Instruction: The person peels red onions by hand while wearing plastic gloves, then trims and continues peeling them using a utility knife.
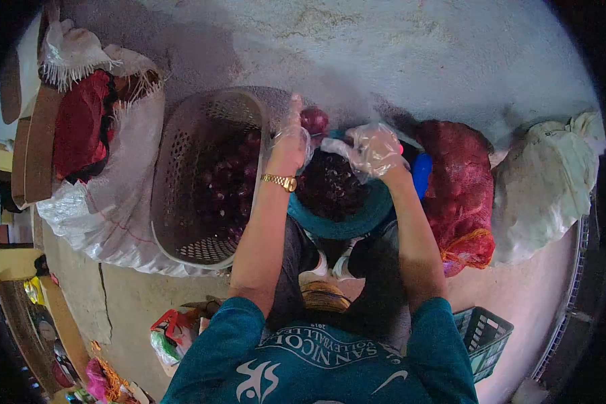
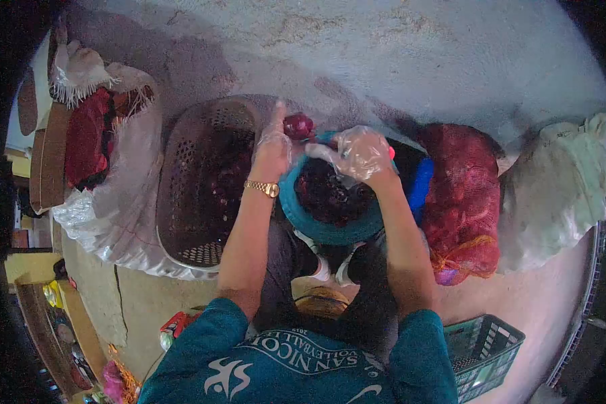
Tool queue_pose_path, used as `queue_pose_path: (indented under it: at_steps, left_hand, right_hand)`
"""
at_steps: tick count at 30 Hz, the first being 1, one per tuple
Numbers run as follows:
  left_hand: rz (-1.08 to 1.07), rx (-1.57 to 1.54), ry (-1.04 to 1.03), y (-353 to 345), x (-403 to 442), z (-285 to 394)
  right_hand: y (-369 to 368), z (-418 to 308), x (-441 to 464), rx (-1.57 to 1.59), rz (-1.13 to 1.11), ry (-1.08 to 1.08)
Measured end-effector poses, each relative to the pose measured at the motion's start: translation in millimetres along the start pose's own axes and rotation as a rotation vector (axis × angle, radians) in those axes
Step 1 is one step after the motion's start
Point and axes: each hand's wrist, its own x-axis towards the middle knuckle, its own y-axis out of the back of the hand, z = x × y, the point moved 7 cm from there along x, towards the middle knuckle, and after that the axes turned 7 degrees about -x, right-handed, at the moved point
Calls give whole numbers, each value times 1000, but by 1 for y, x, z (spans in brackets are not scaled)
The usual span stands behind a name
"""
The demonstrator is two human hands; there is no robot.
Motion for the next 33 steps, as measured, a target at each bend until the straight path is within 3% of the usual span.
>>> queue_pose_path:
  at_steps: [1, 3, 9, 13, 19, 27, 30, 33]
  left_hand:
    - [6, -26, 19, -1, 1, -3]
    - [11, -52, 39, -5, -1, -6]
    - [-88, -62, 131, -12, -1, -24]
    - [-26, 26, 121, -19, -14, -22]
    - [-28, 52, 152, -17, -11, -25]
    - [-94, 90, 117, -23, -14, -24]
    - [38, 111, 116, -20, -15, -20]
    - [87, 61, 135, -15, -15, -17]
  right_hand:
    - [-1, 1, -2, 0, -1, 0]
    - [17, 2, -11, 78, 304, 40]
    - [7, 19, -5, 61, 413, -38]
    - [10, 14, -5, -7, 410, -58]
    - [17, 8, -3, 43, 193, -153]
    - [13, 1, -5, 55, 363, 76]
    - [11, -7, -5, 11, 165, 114]
    - [11, -14, -10, 56, 200, 264]
